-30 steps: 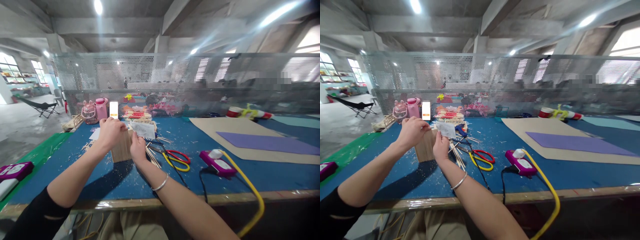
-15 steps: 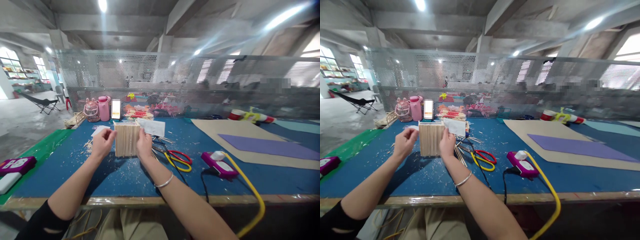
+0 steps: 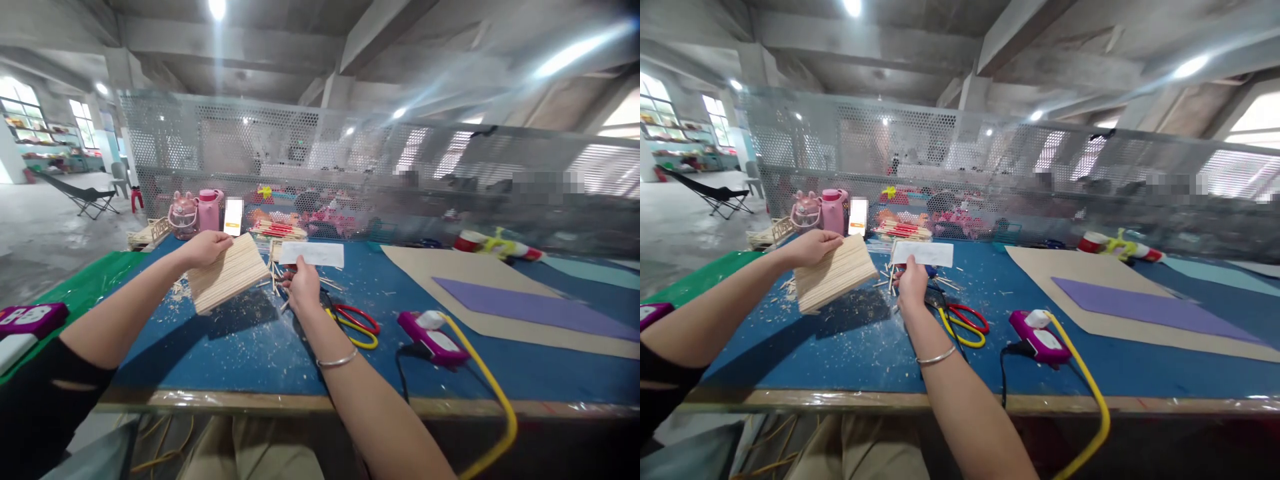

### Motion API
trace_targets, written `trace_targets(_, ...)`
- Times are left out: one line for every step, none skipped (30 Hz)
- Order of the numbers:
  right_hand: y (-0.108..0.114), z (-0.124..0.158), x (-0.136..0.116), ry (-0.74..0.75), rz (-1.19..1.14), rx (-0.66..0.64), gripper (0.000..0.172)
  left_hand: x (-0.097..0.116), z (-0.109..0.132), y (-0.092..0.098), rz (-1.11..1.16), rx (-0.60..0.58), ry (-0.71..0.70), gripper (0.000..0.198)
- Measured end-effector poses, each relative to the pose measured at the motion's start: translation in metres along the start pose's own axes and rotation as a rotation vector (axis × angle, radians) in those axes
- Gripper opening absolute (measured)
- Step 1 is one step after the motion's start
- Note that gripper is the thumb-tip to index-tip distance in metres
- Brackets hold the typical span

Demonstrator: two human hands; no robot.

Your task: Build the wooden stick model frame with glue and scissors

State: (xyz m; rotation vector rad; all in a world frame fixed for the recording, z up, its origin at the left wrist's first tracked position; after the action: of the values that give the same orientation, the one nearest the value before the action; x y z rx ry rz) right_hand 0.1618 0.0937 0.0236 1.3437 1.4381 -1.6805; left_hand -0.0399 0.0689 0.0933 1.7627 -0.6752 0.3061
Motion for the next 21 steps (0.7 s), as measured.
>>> trace_targets(0.001,-0.001,-0.001,0.021,0.002,0.010,0.023,0.002,-0.001,0.001,-0.045,-0.048,-0.023,0.034)
trace_targets(0.002,-0.002,-0.001,0.045,0.006,0.016,0.023,0.004,-0.001,0.001,-0.078,-0.087,-0.052,0.035)
trace_targets(0.002,-0.002,-0.002,0.070,0.010,0.016,0.023,0.005,0.000,0.000,-0.105,-0.115,-0.080,0.036)
trace_targets(0.002,-0.002,-0.002,0.093,0.016,0.012,0.023,0.007,0.000,0.000,-0.126,-0.136,-0.102,0.036)
trace_targets(0.001,-0.002,-0.002,0.110,0.021,0.004,0.023,0.007,0.001,-0.001,-0.145,-0.158,-0.114,0.038)
trace_targets(0.000,-0.001,-0.001,0.124,0.029,-0.009,0.023,0.008,0.001,-0.003,-0.162,-0.186,-0.123,0.039)
trace_targets(-0.001,0.000,0.000,0.135,0.040,-0.025,0.024,0.008,0.001,-0.005,-0.175,-0.222,-0.129,0.039)
trace_targets(-0.002,0.000,0.001,0.145,0.053,-0.042,0.024,0.008,0.000,-0.007,-0.181,-0.262,-0.136,0.039)
trace_targets(-0.003,0.000,0.003,0.156,0.066,-0.057,0.025,0.008,-0.001,-0.011,-0.183,-0.305,-0.146,0.039)
trace_targets(-0.003,-0.001,0.004,0.167,0.078,-0.073,0.027,0.007,-0.003,-0.016,-0.186,-0.343,-0.154,0.038)
trace_targets(-0.004,-0.001,0.006,0.177,0.087,-0.084,0.028,0.005,-0.005,-0.022,-0.195,-0.372,-0.161,0.037)
trace_targets(-0.003,-0.003,0.007,0.183,0.093,-0.089,0.029,0.003,-0.007,-0.028,-0.219,-0.387,-0.164,0.036)
trace_targets(-0.002,-0.004,0.009,0.185,0.093,-0.090,0.030,0.000,-0.008,-0.034,-0.254,-0.389,-0.162,0.035)
trace_targets(-0.001,-0.006,0.009,0.187,0.090,-0.089,0.030,-0.003,-0.010,-0.041,-0.291,-0.381,-0.164,0.035)
trace_targets(0.000,-0.008,0.010,0.191,0.086,-0.085,0.030,-0.006,-0.010,-0.046,-0.319,-0.366,-0.167,0.034)
trace_targets(0.002,-0.009,0.009,0.199,0.079,-0.077,0.029,-0.009,-0.010,-0.050,-0.341,-0.347,-0.171,0.035)
trace_targets(0.003,-0.011,0.008,0.208,0.070,-0.067,0.028,-0.011,-0.009,-0.053,-0.355,-0.326,-0.176,0.036)
trace_targets(0.004,-0.012,0.006,0.215,0.061,-0.058,0.027,-0.013,-0.007,-0.054,-0.368,-0.308,-0.175,0.039)
trace_targets(0.004,-0.012,0.004,0.218,0.053,-0.048,0.026,-0.015,-0.003,-0.055,-0.386,-0.297,-0.166,0.042)
trace_targets(0.005,-0.012,0.002,0.216,0.048,-0.039,0.025,-0.015,0.002,-0.055,-0.404,-0.298,-0.151,0.044)
trace_targets(0.005,-0.012,0.001,0.213,0.045,-0.030,0.024,-0.015,0.008,-0.055,-0.422,-0.322,-0.131,0.047)
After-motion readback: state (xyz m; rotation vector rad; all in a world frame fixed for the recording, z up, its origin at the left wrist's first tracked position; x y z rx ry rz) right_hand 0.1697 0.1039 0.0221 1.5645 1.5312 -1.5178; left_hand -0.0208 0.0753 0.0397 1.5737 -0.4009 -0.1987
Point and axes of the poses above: each hand's wrist, its own z-axis away from the middle knuckle, its own y-axis out of the back of the hand, x = y × z, the point moved 1 cm from there along -z, towards the middle knuckle, and after that the axes turned 1 degree about -z, right-handed, at the moved point
